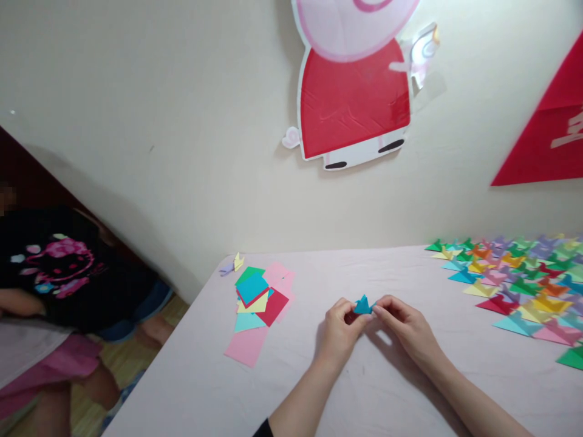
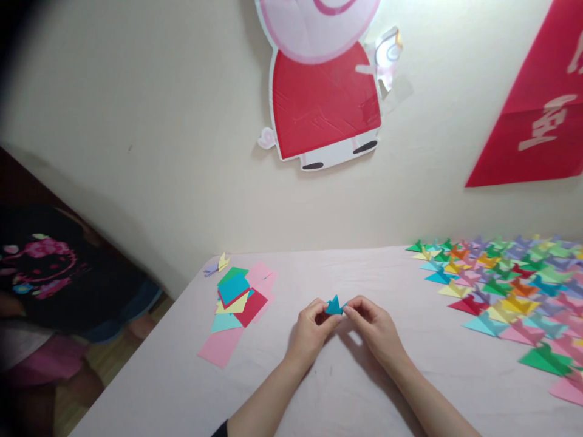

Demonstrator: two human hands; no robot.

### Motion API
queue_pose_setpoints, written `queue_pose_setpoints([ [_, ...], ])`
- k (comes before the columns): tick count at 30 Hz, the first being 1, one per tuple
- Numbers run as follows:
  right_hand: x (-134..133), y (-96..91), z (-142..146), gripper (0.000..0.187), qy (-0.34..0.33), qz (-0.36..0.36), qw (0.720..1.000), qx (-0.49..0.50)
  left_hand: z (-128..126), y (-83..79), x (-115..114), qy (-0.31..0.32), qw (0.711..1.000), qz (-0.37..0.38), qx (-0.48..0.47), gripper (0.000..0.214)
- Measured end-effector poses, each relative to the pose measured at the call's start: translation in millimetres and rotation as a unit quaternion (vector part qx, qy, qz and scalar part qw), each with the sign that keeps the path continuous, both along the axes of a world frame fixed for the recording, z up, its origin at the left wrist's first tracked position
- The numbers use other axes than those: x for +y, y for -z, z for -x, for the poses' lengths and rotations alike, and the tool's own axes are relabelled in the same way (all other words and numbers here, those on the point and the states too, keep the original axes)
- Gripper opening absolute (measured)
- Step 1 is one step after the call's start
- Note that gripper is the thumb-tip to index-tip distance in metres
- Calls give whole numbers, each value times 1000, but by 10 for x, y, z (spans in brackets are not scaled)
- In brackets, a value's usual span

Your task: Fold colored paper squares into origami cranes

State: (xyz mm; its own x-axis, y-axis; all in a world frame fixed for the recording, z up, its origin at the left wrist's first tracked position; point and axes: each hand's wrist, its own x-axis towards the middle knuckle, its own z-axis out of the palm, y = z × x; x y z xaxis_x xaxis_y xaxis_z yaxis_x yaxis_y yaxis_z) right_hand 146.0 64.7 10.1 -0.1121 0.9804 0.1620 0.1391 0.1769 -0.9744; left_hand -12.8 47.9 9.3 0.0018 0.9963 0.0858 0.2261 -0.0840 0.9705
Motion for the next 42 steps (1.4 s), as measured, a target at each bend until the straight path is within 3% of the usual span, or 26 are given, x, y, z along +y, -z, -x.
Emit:
queue_pose_setpoints([
  [8, -18, -12, -8, 31, -9, -42, 999, 1, 25, 35, -5, 23, 1000, -18, 0, 17],
  [17, 26, 61, -23, 32, -42, -27, 998, 29, 87, 82, 32, 79, 996, -14, -35, 14],
  [31, -41, -23, 14, 16, -49, -144, 981, -123, 150, 12, 87, 110, 991, 29, -74, 10],
  [37, -60, -50, -8, 13, -12, -267, 933, -242, 200, -96, 86, 162, 983, 34, -81, 16],
  [42, -62, -74, -11, 17, 9, -334, 874, -352, 180, -41, 119, 154, 985, 34, -73, 15],
])
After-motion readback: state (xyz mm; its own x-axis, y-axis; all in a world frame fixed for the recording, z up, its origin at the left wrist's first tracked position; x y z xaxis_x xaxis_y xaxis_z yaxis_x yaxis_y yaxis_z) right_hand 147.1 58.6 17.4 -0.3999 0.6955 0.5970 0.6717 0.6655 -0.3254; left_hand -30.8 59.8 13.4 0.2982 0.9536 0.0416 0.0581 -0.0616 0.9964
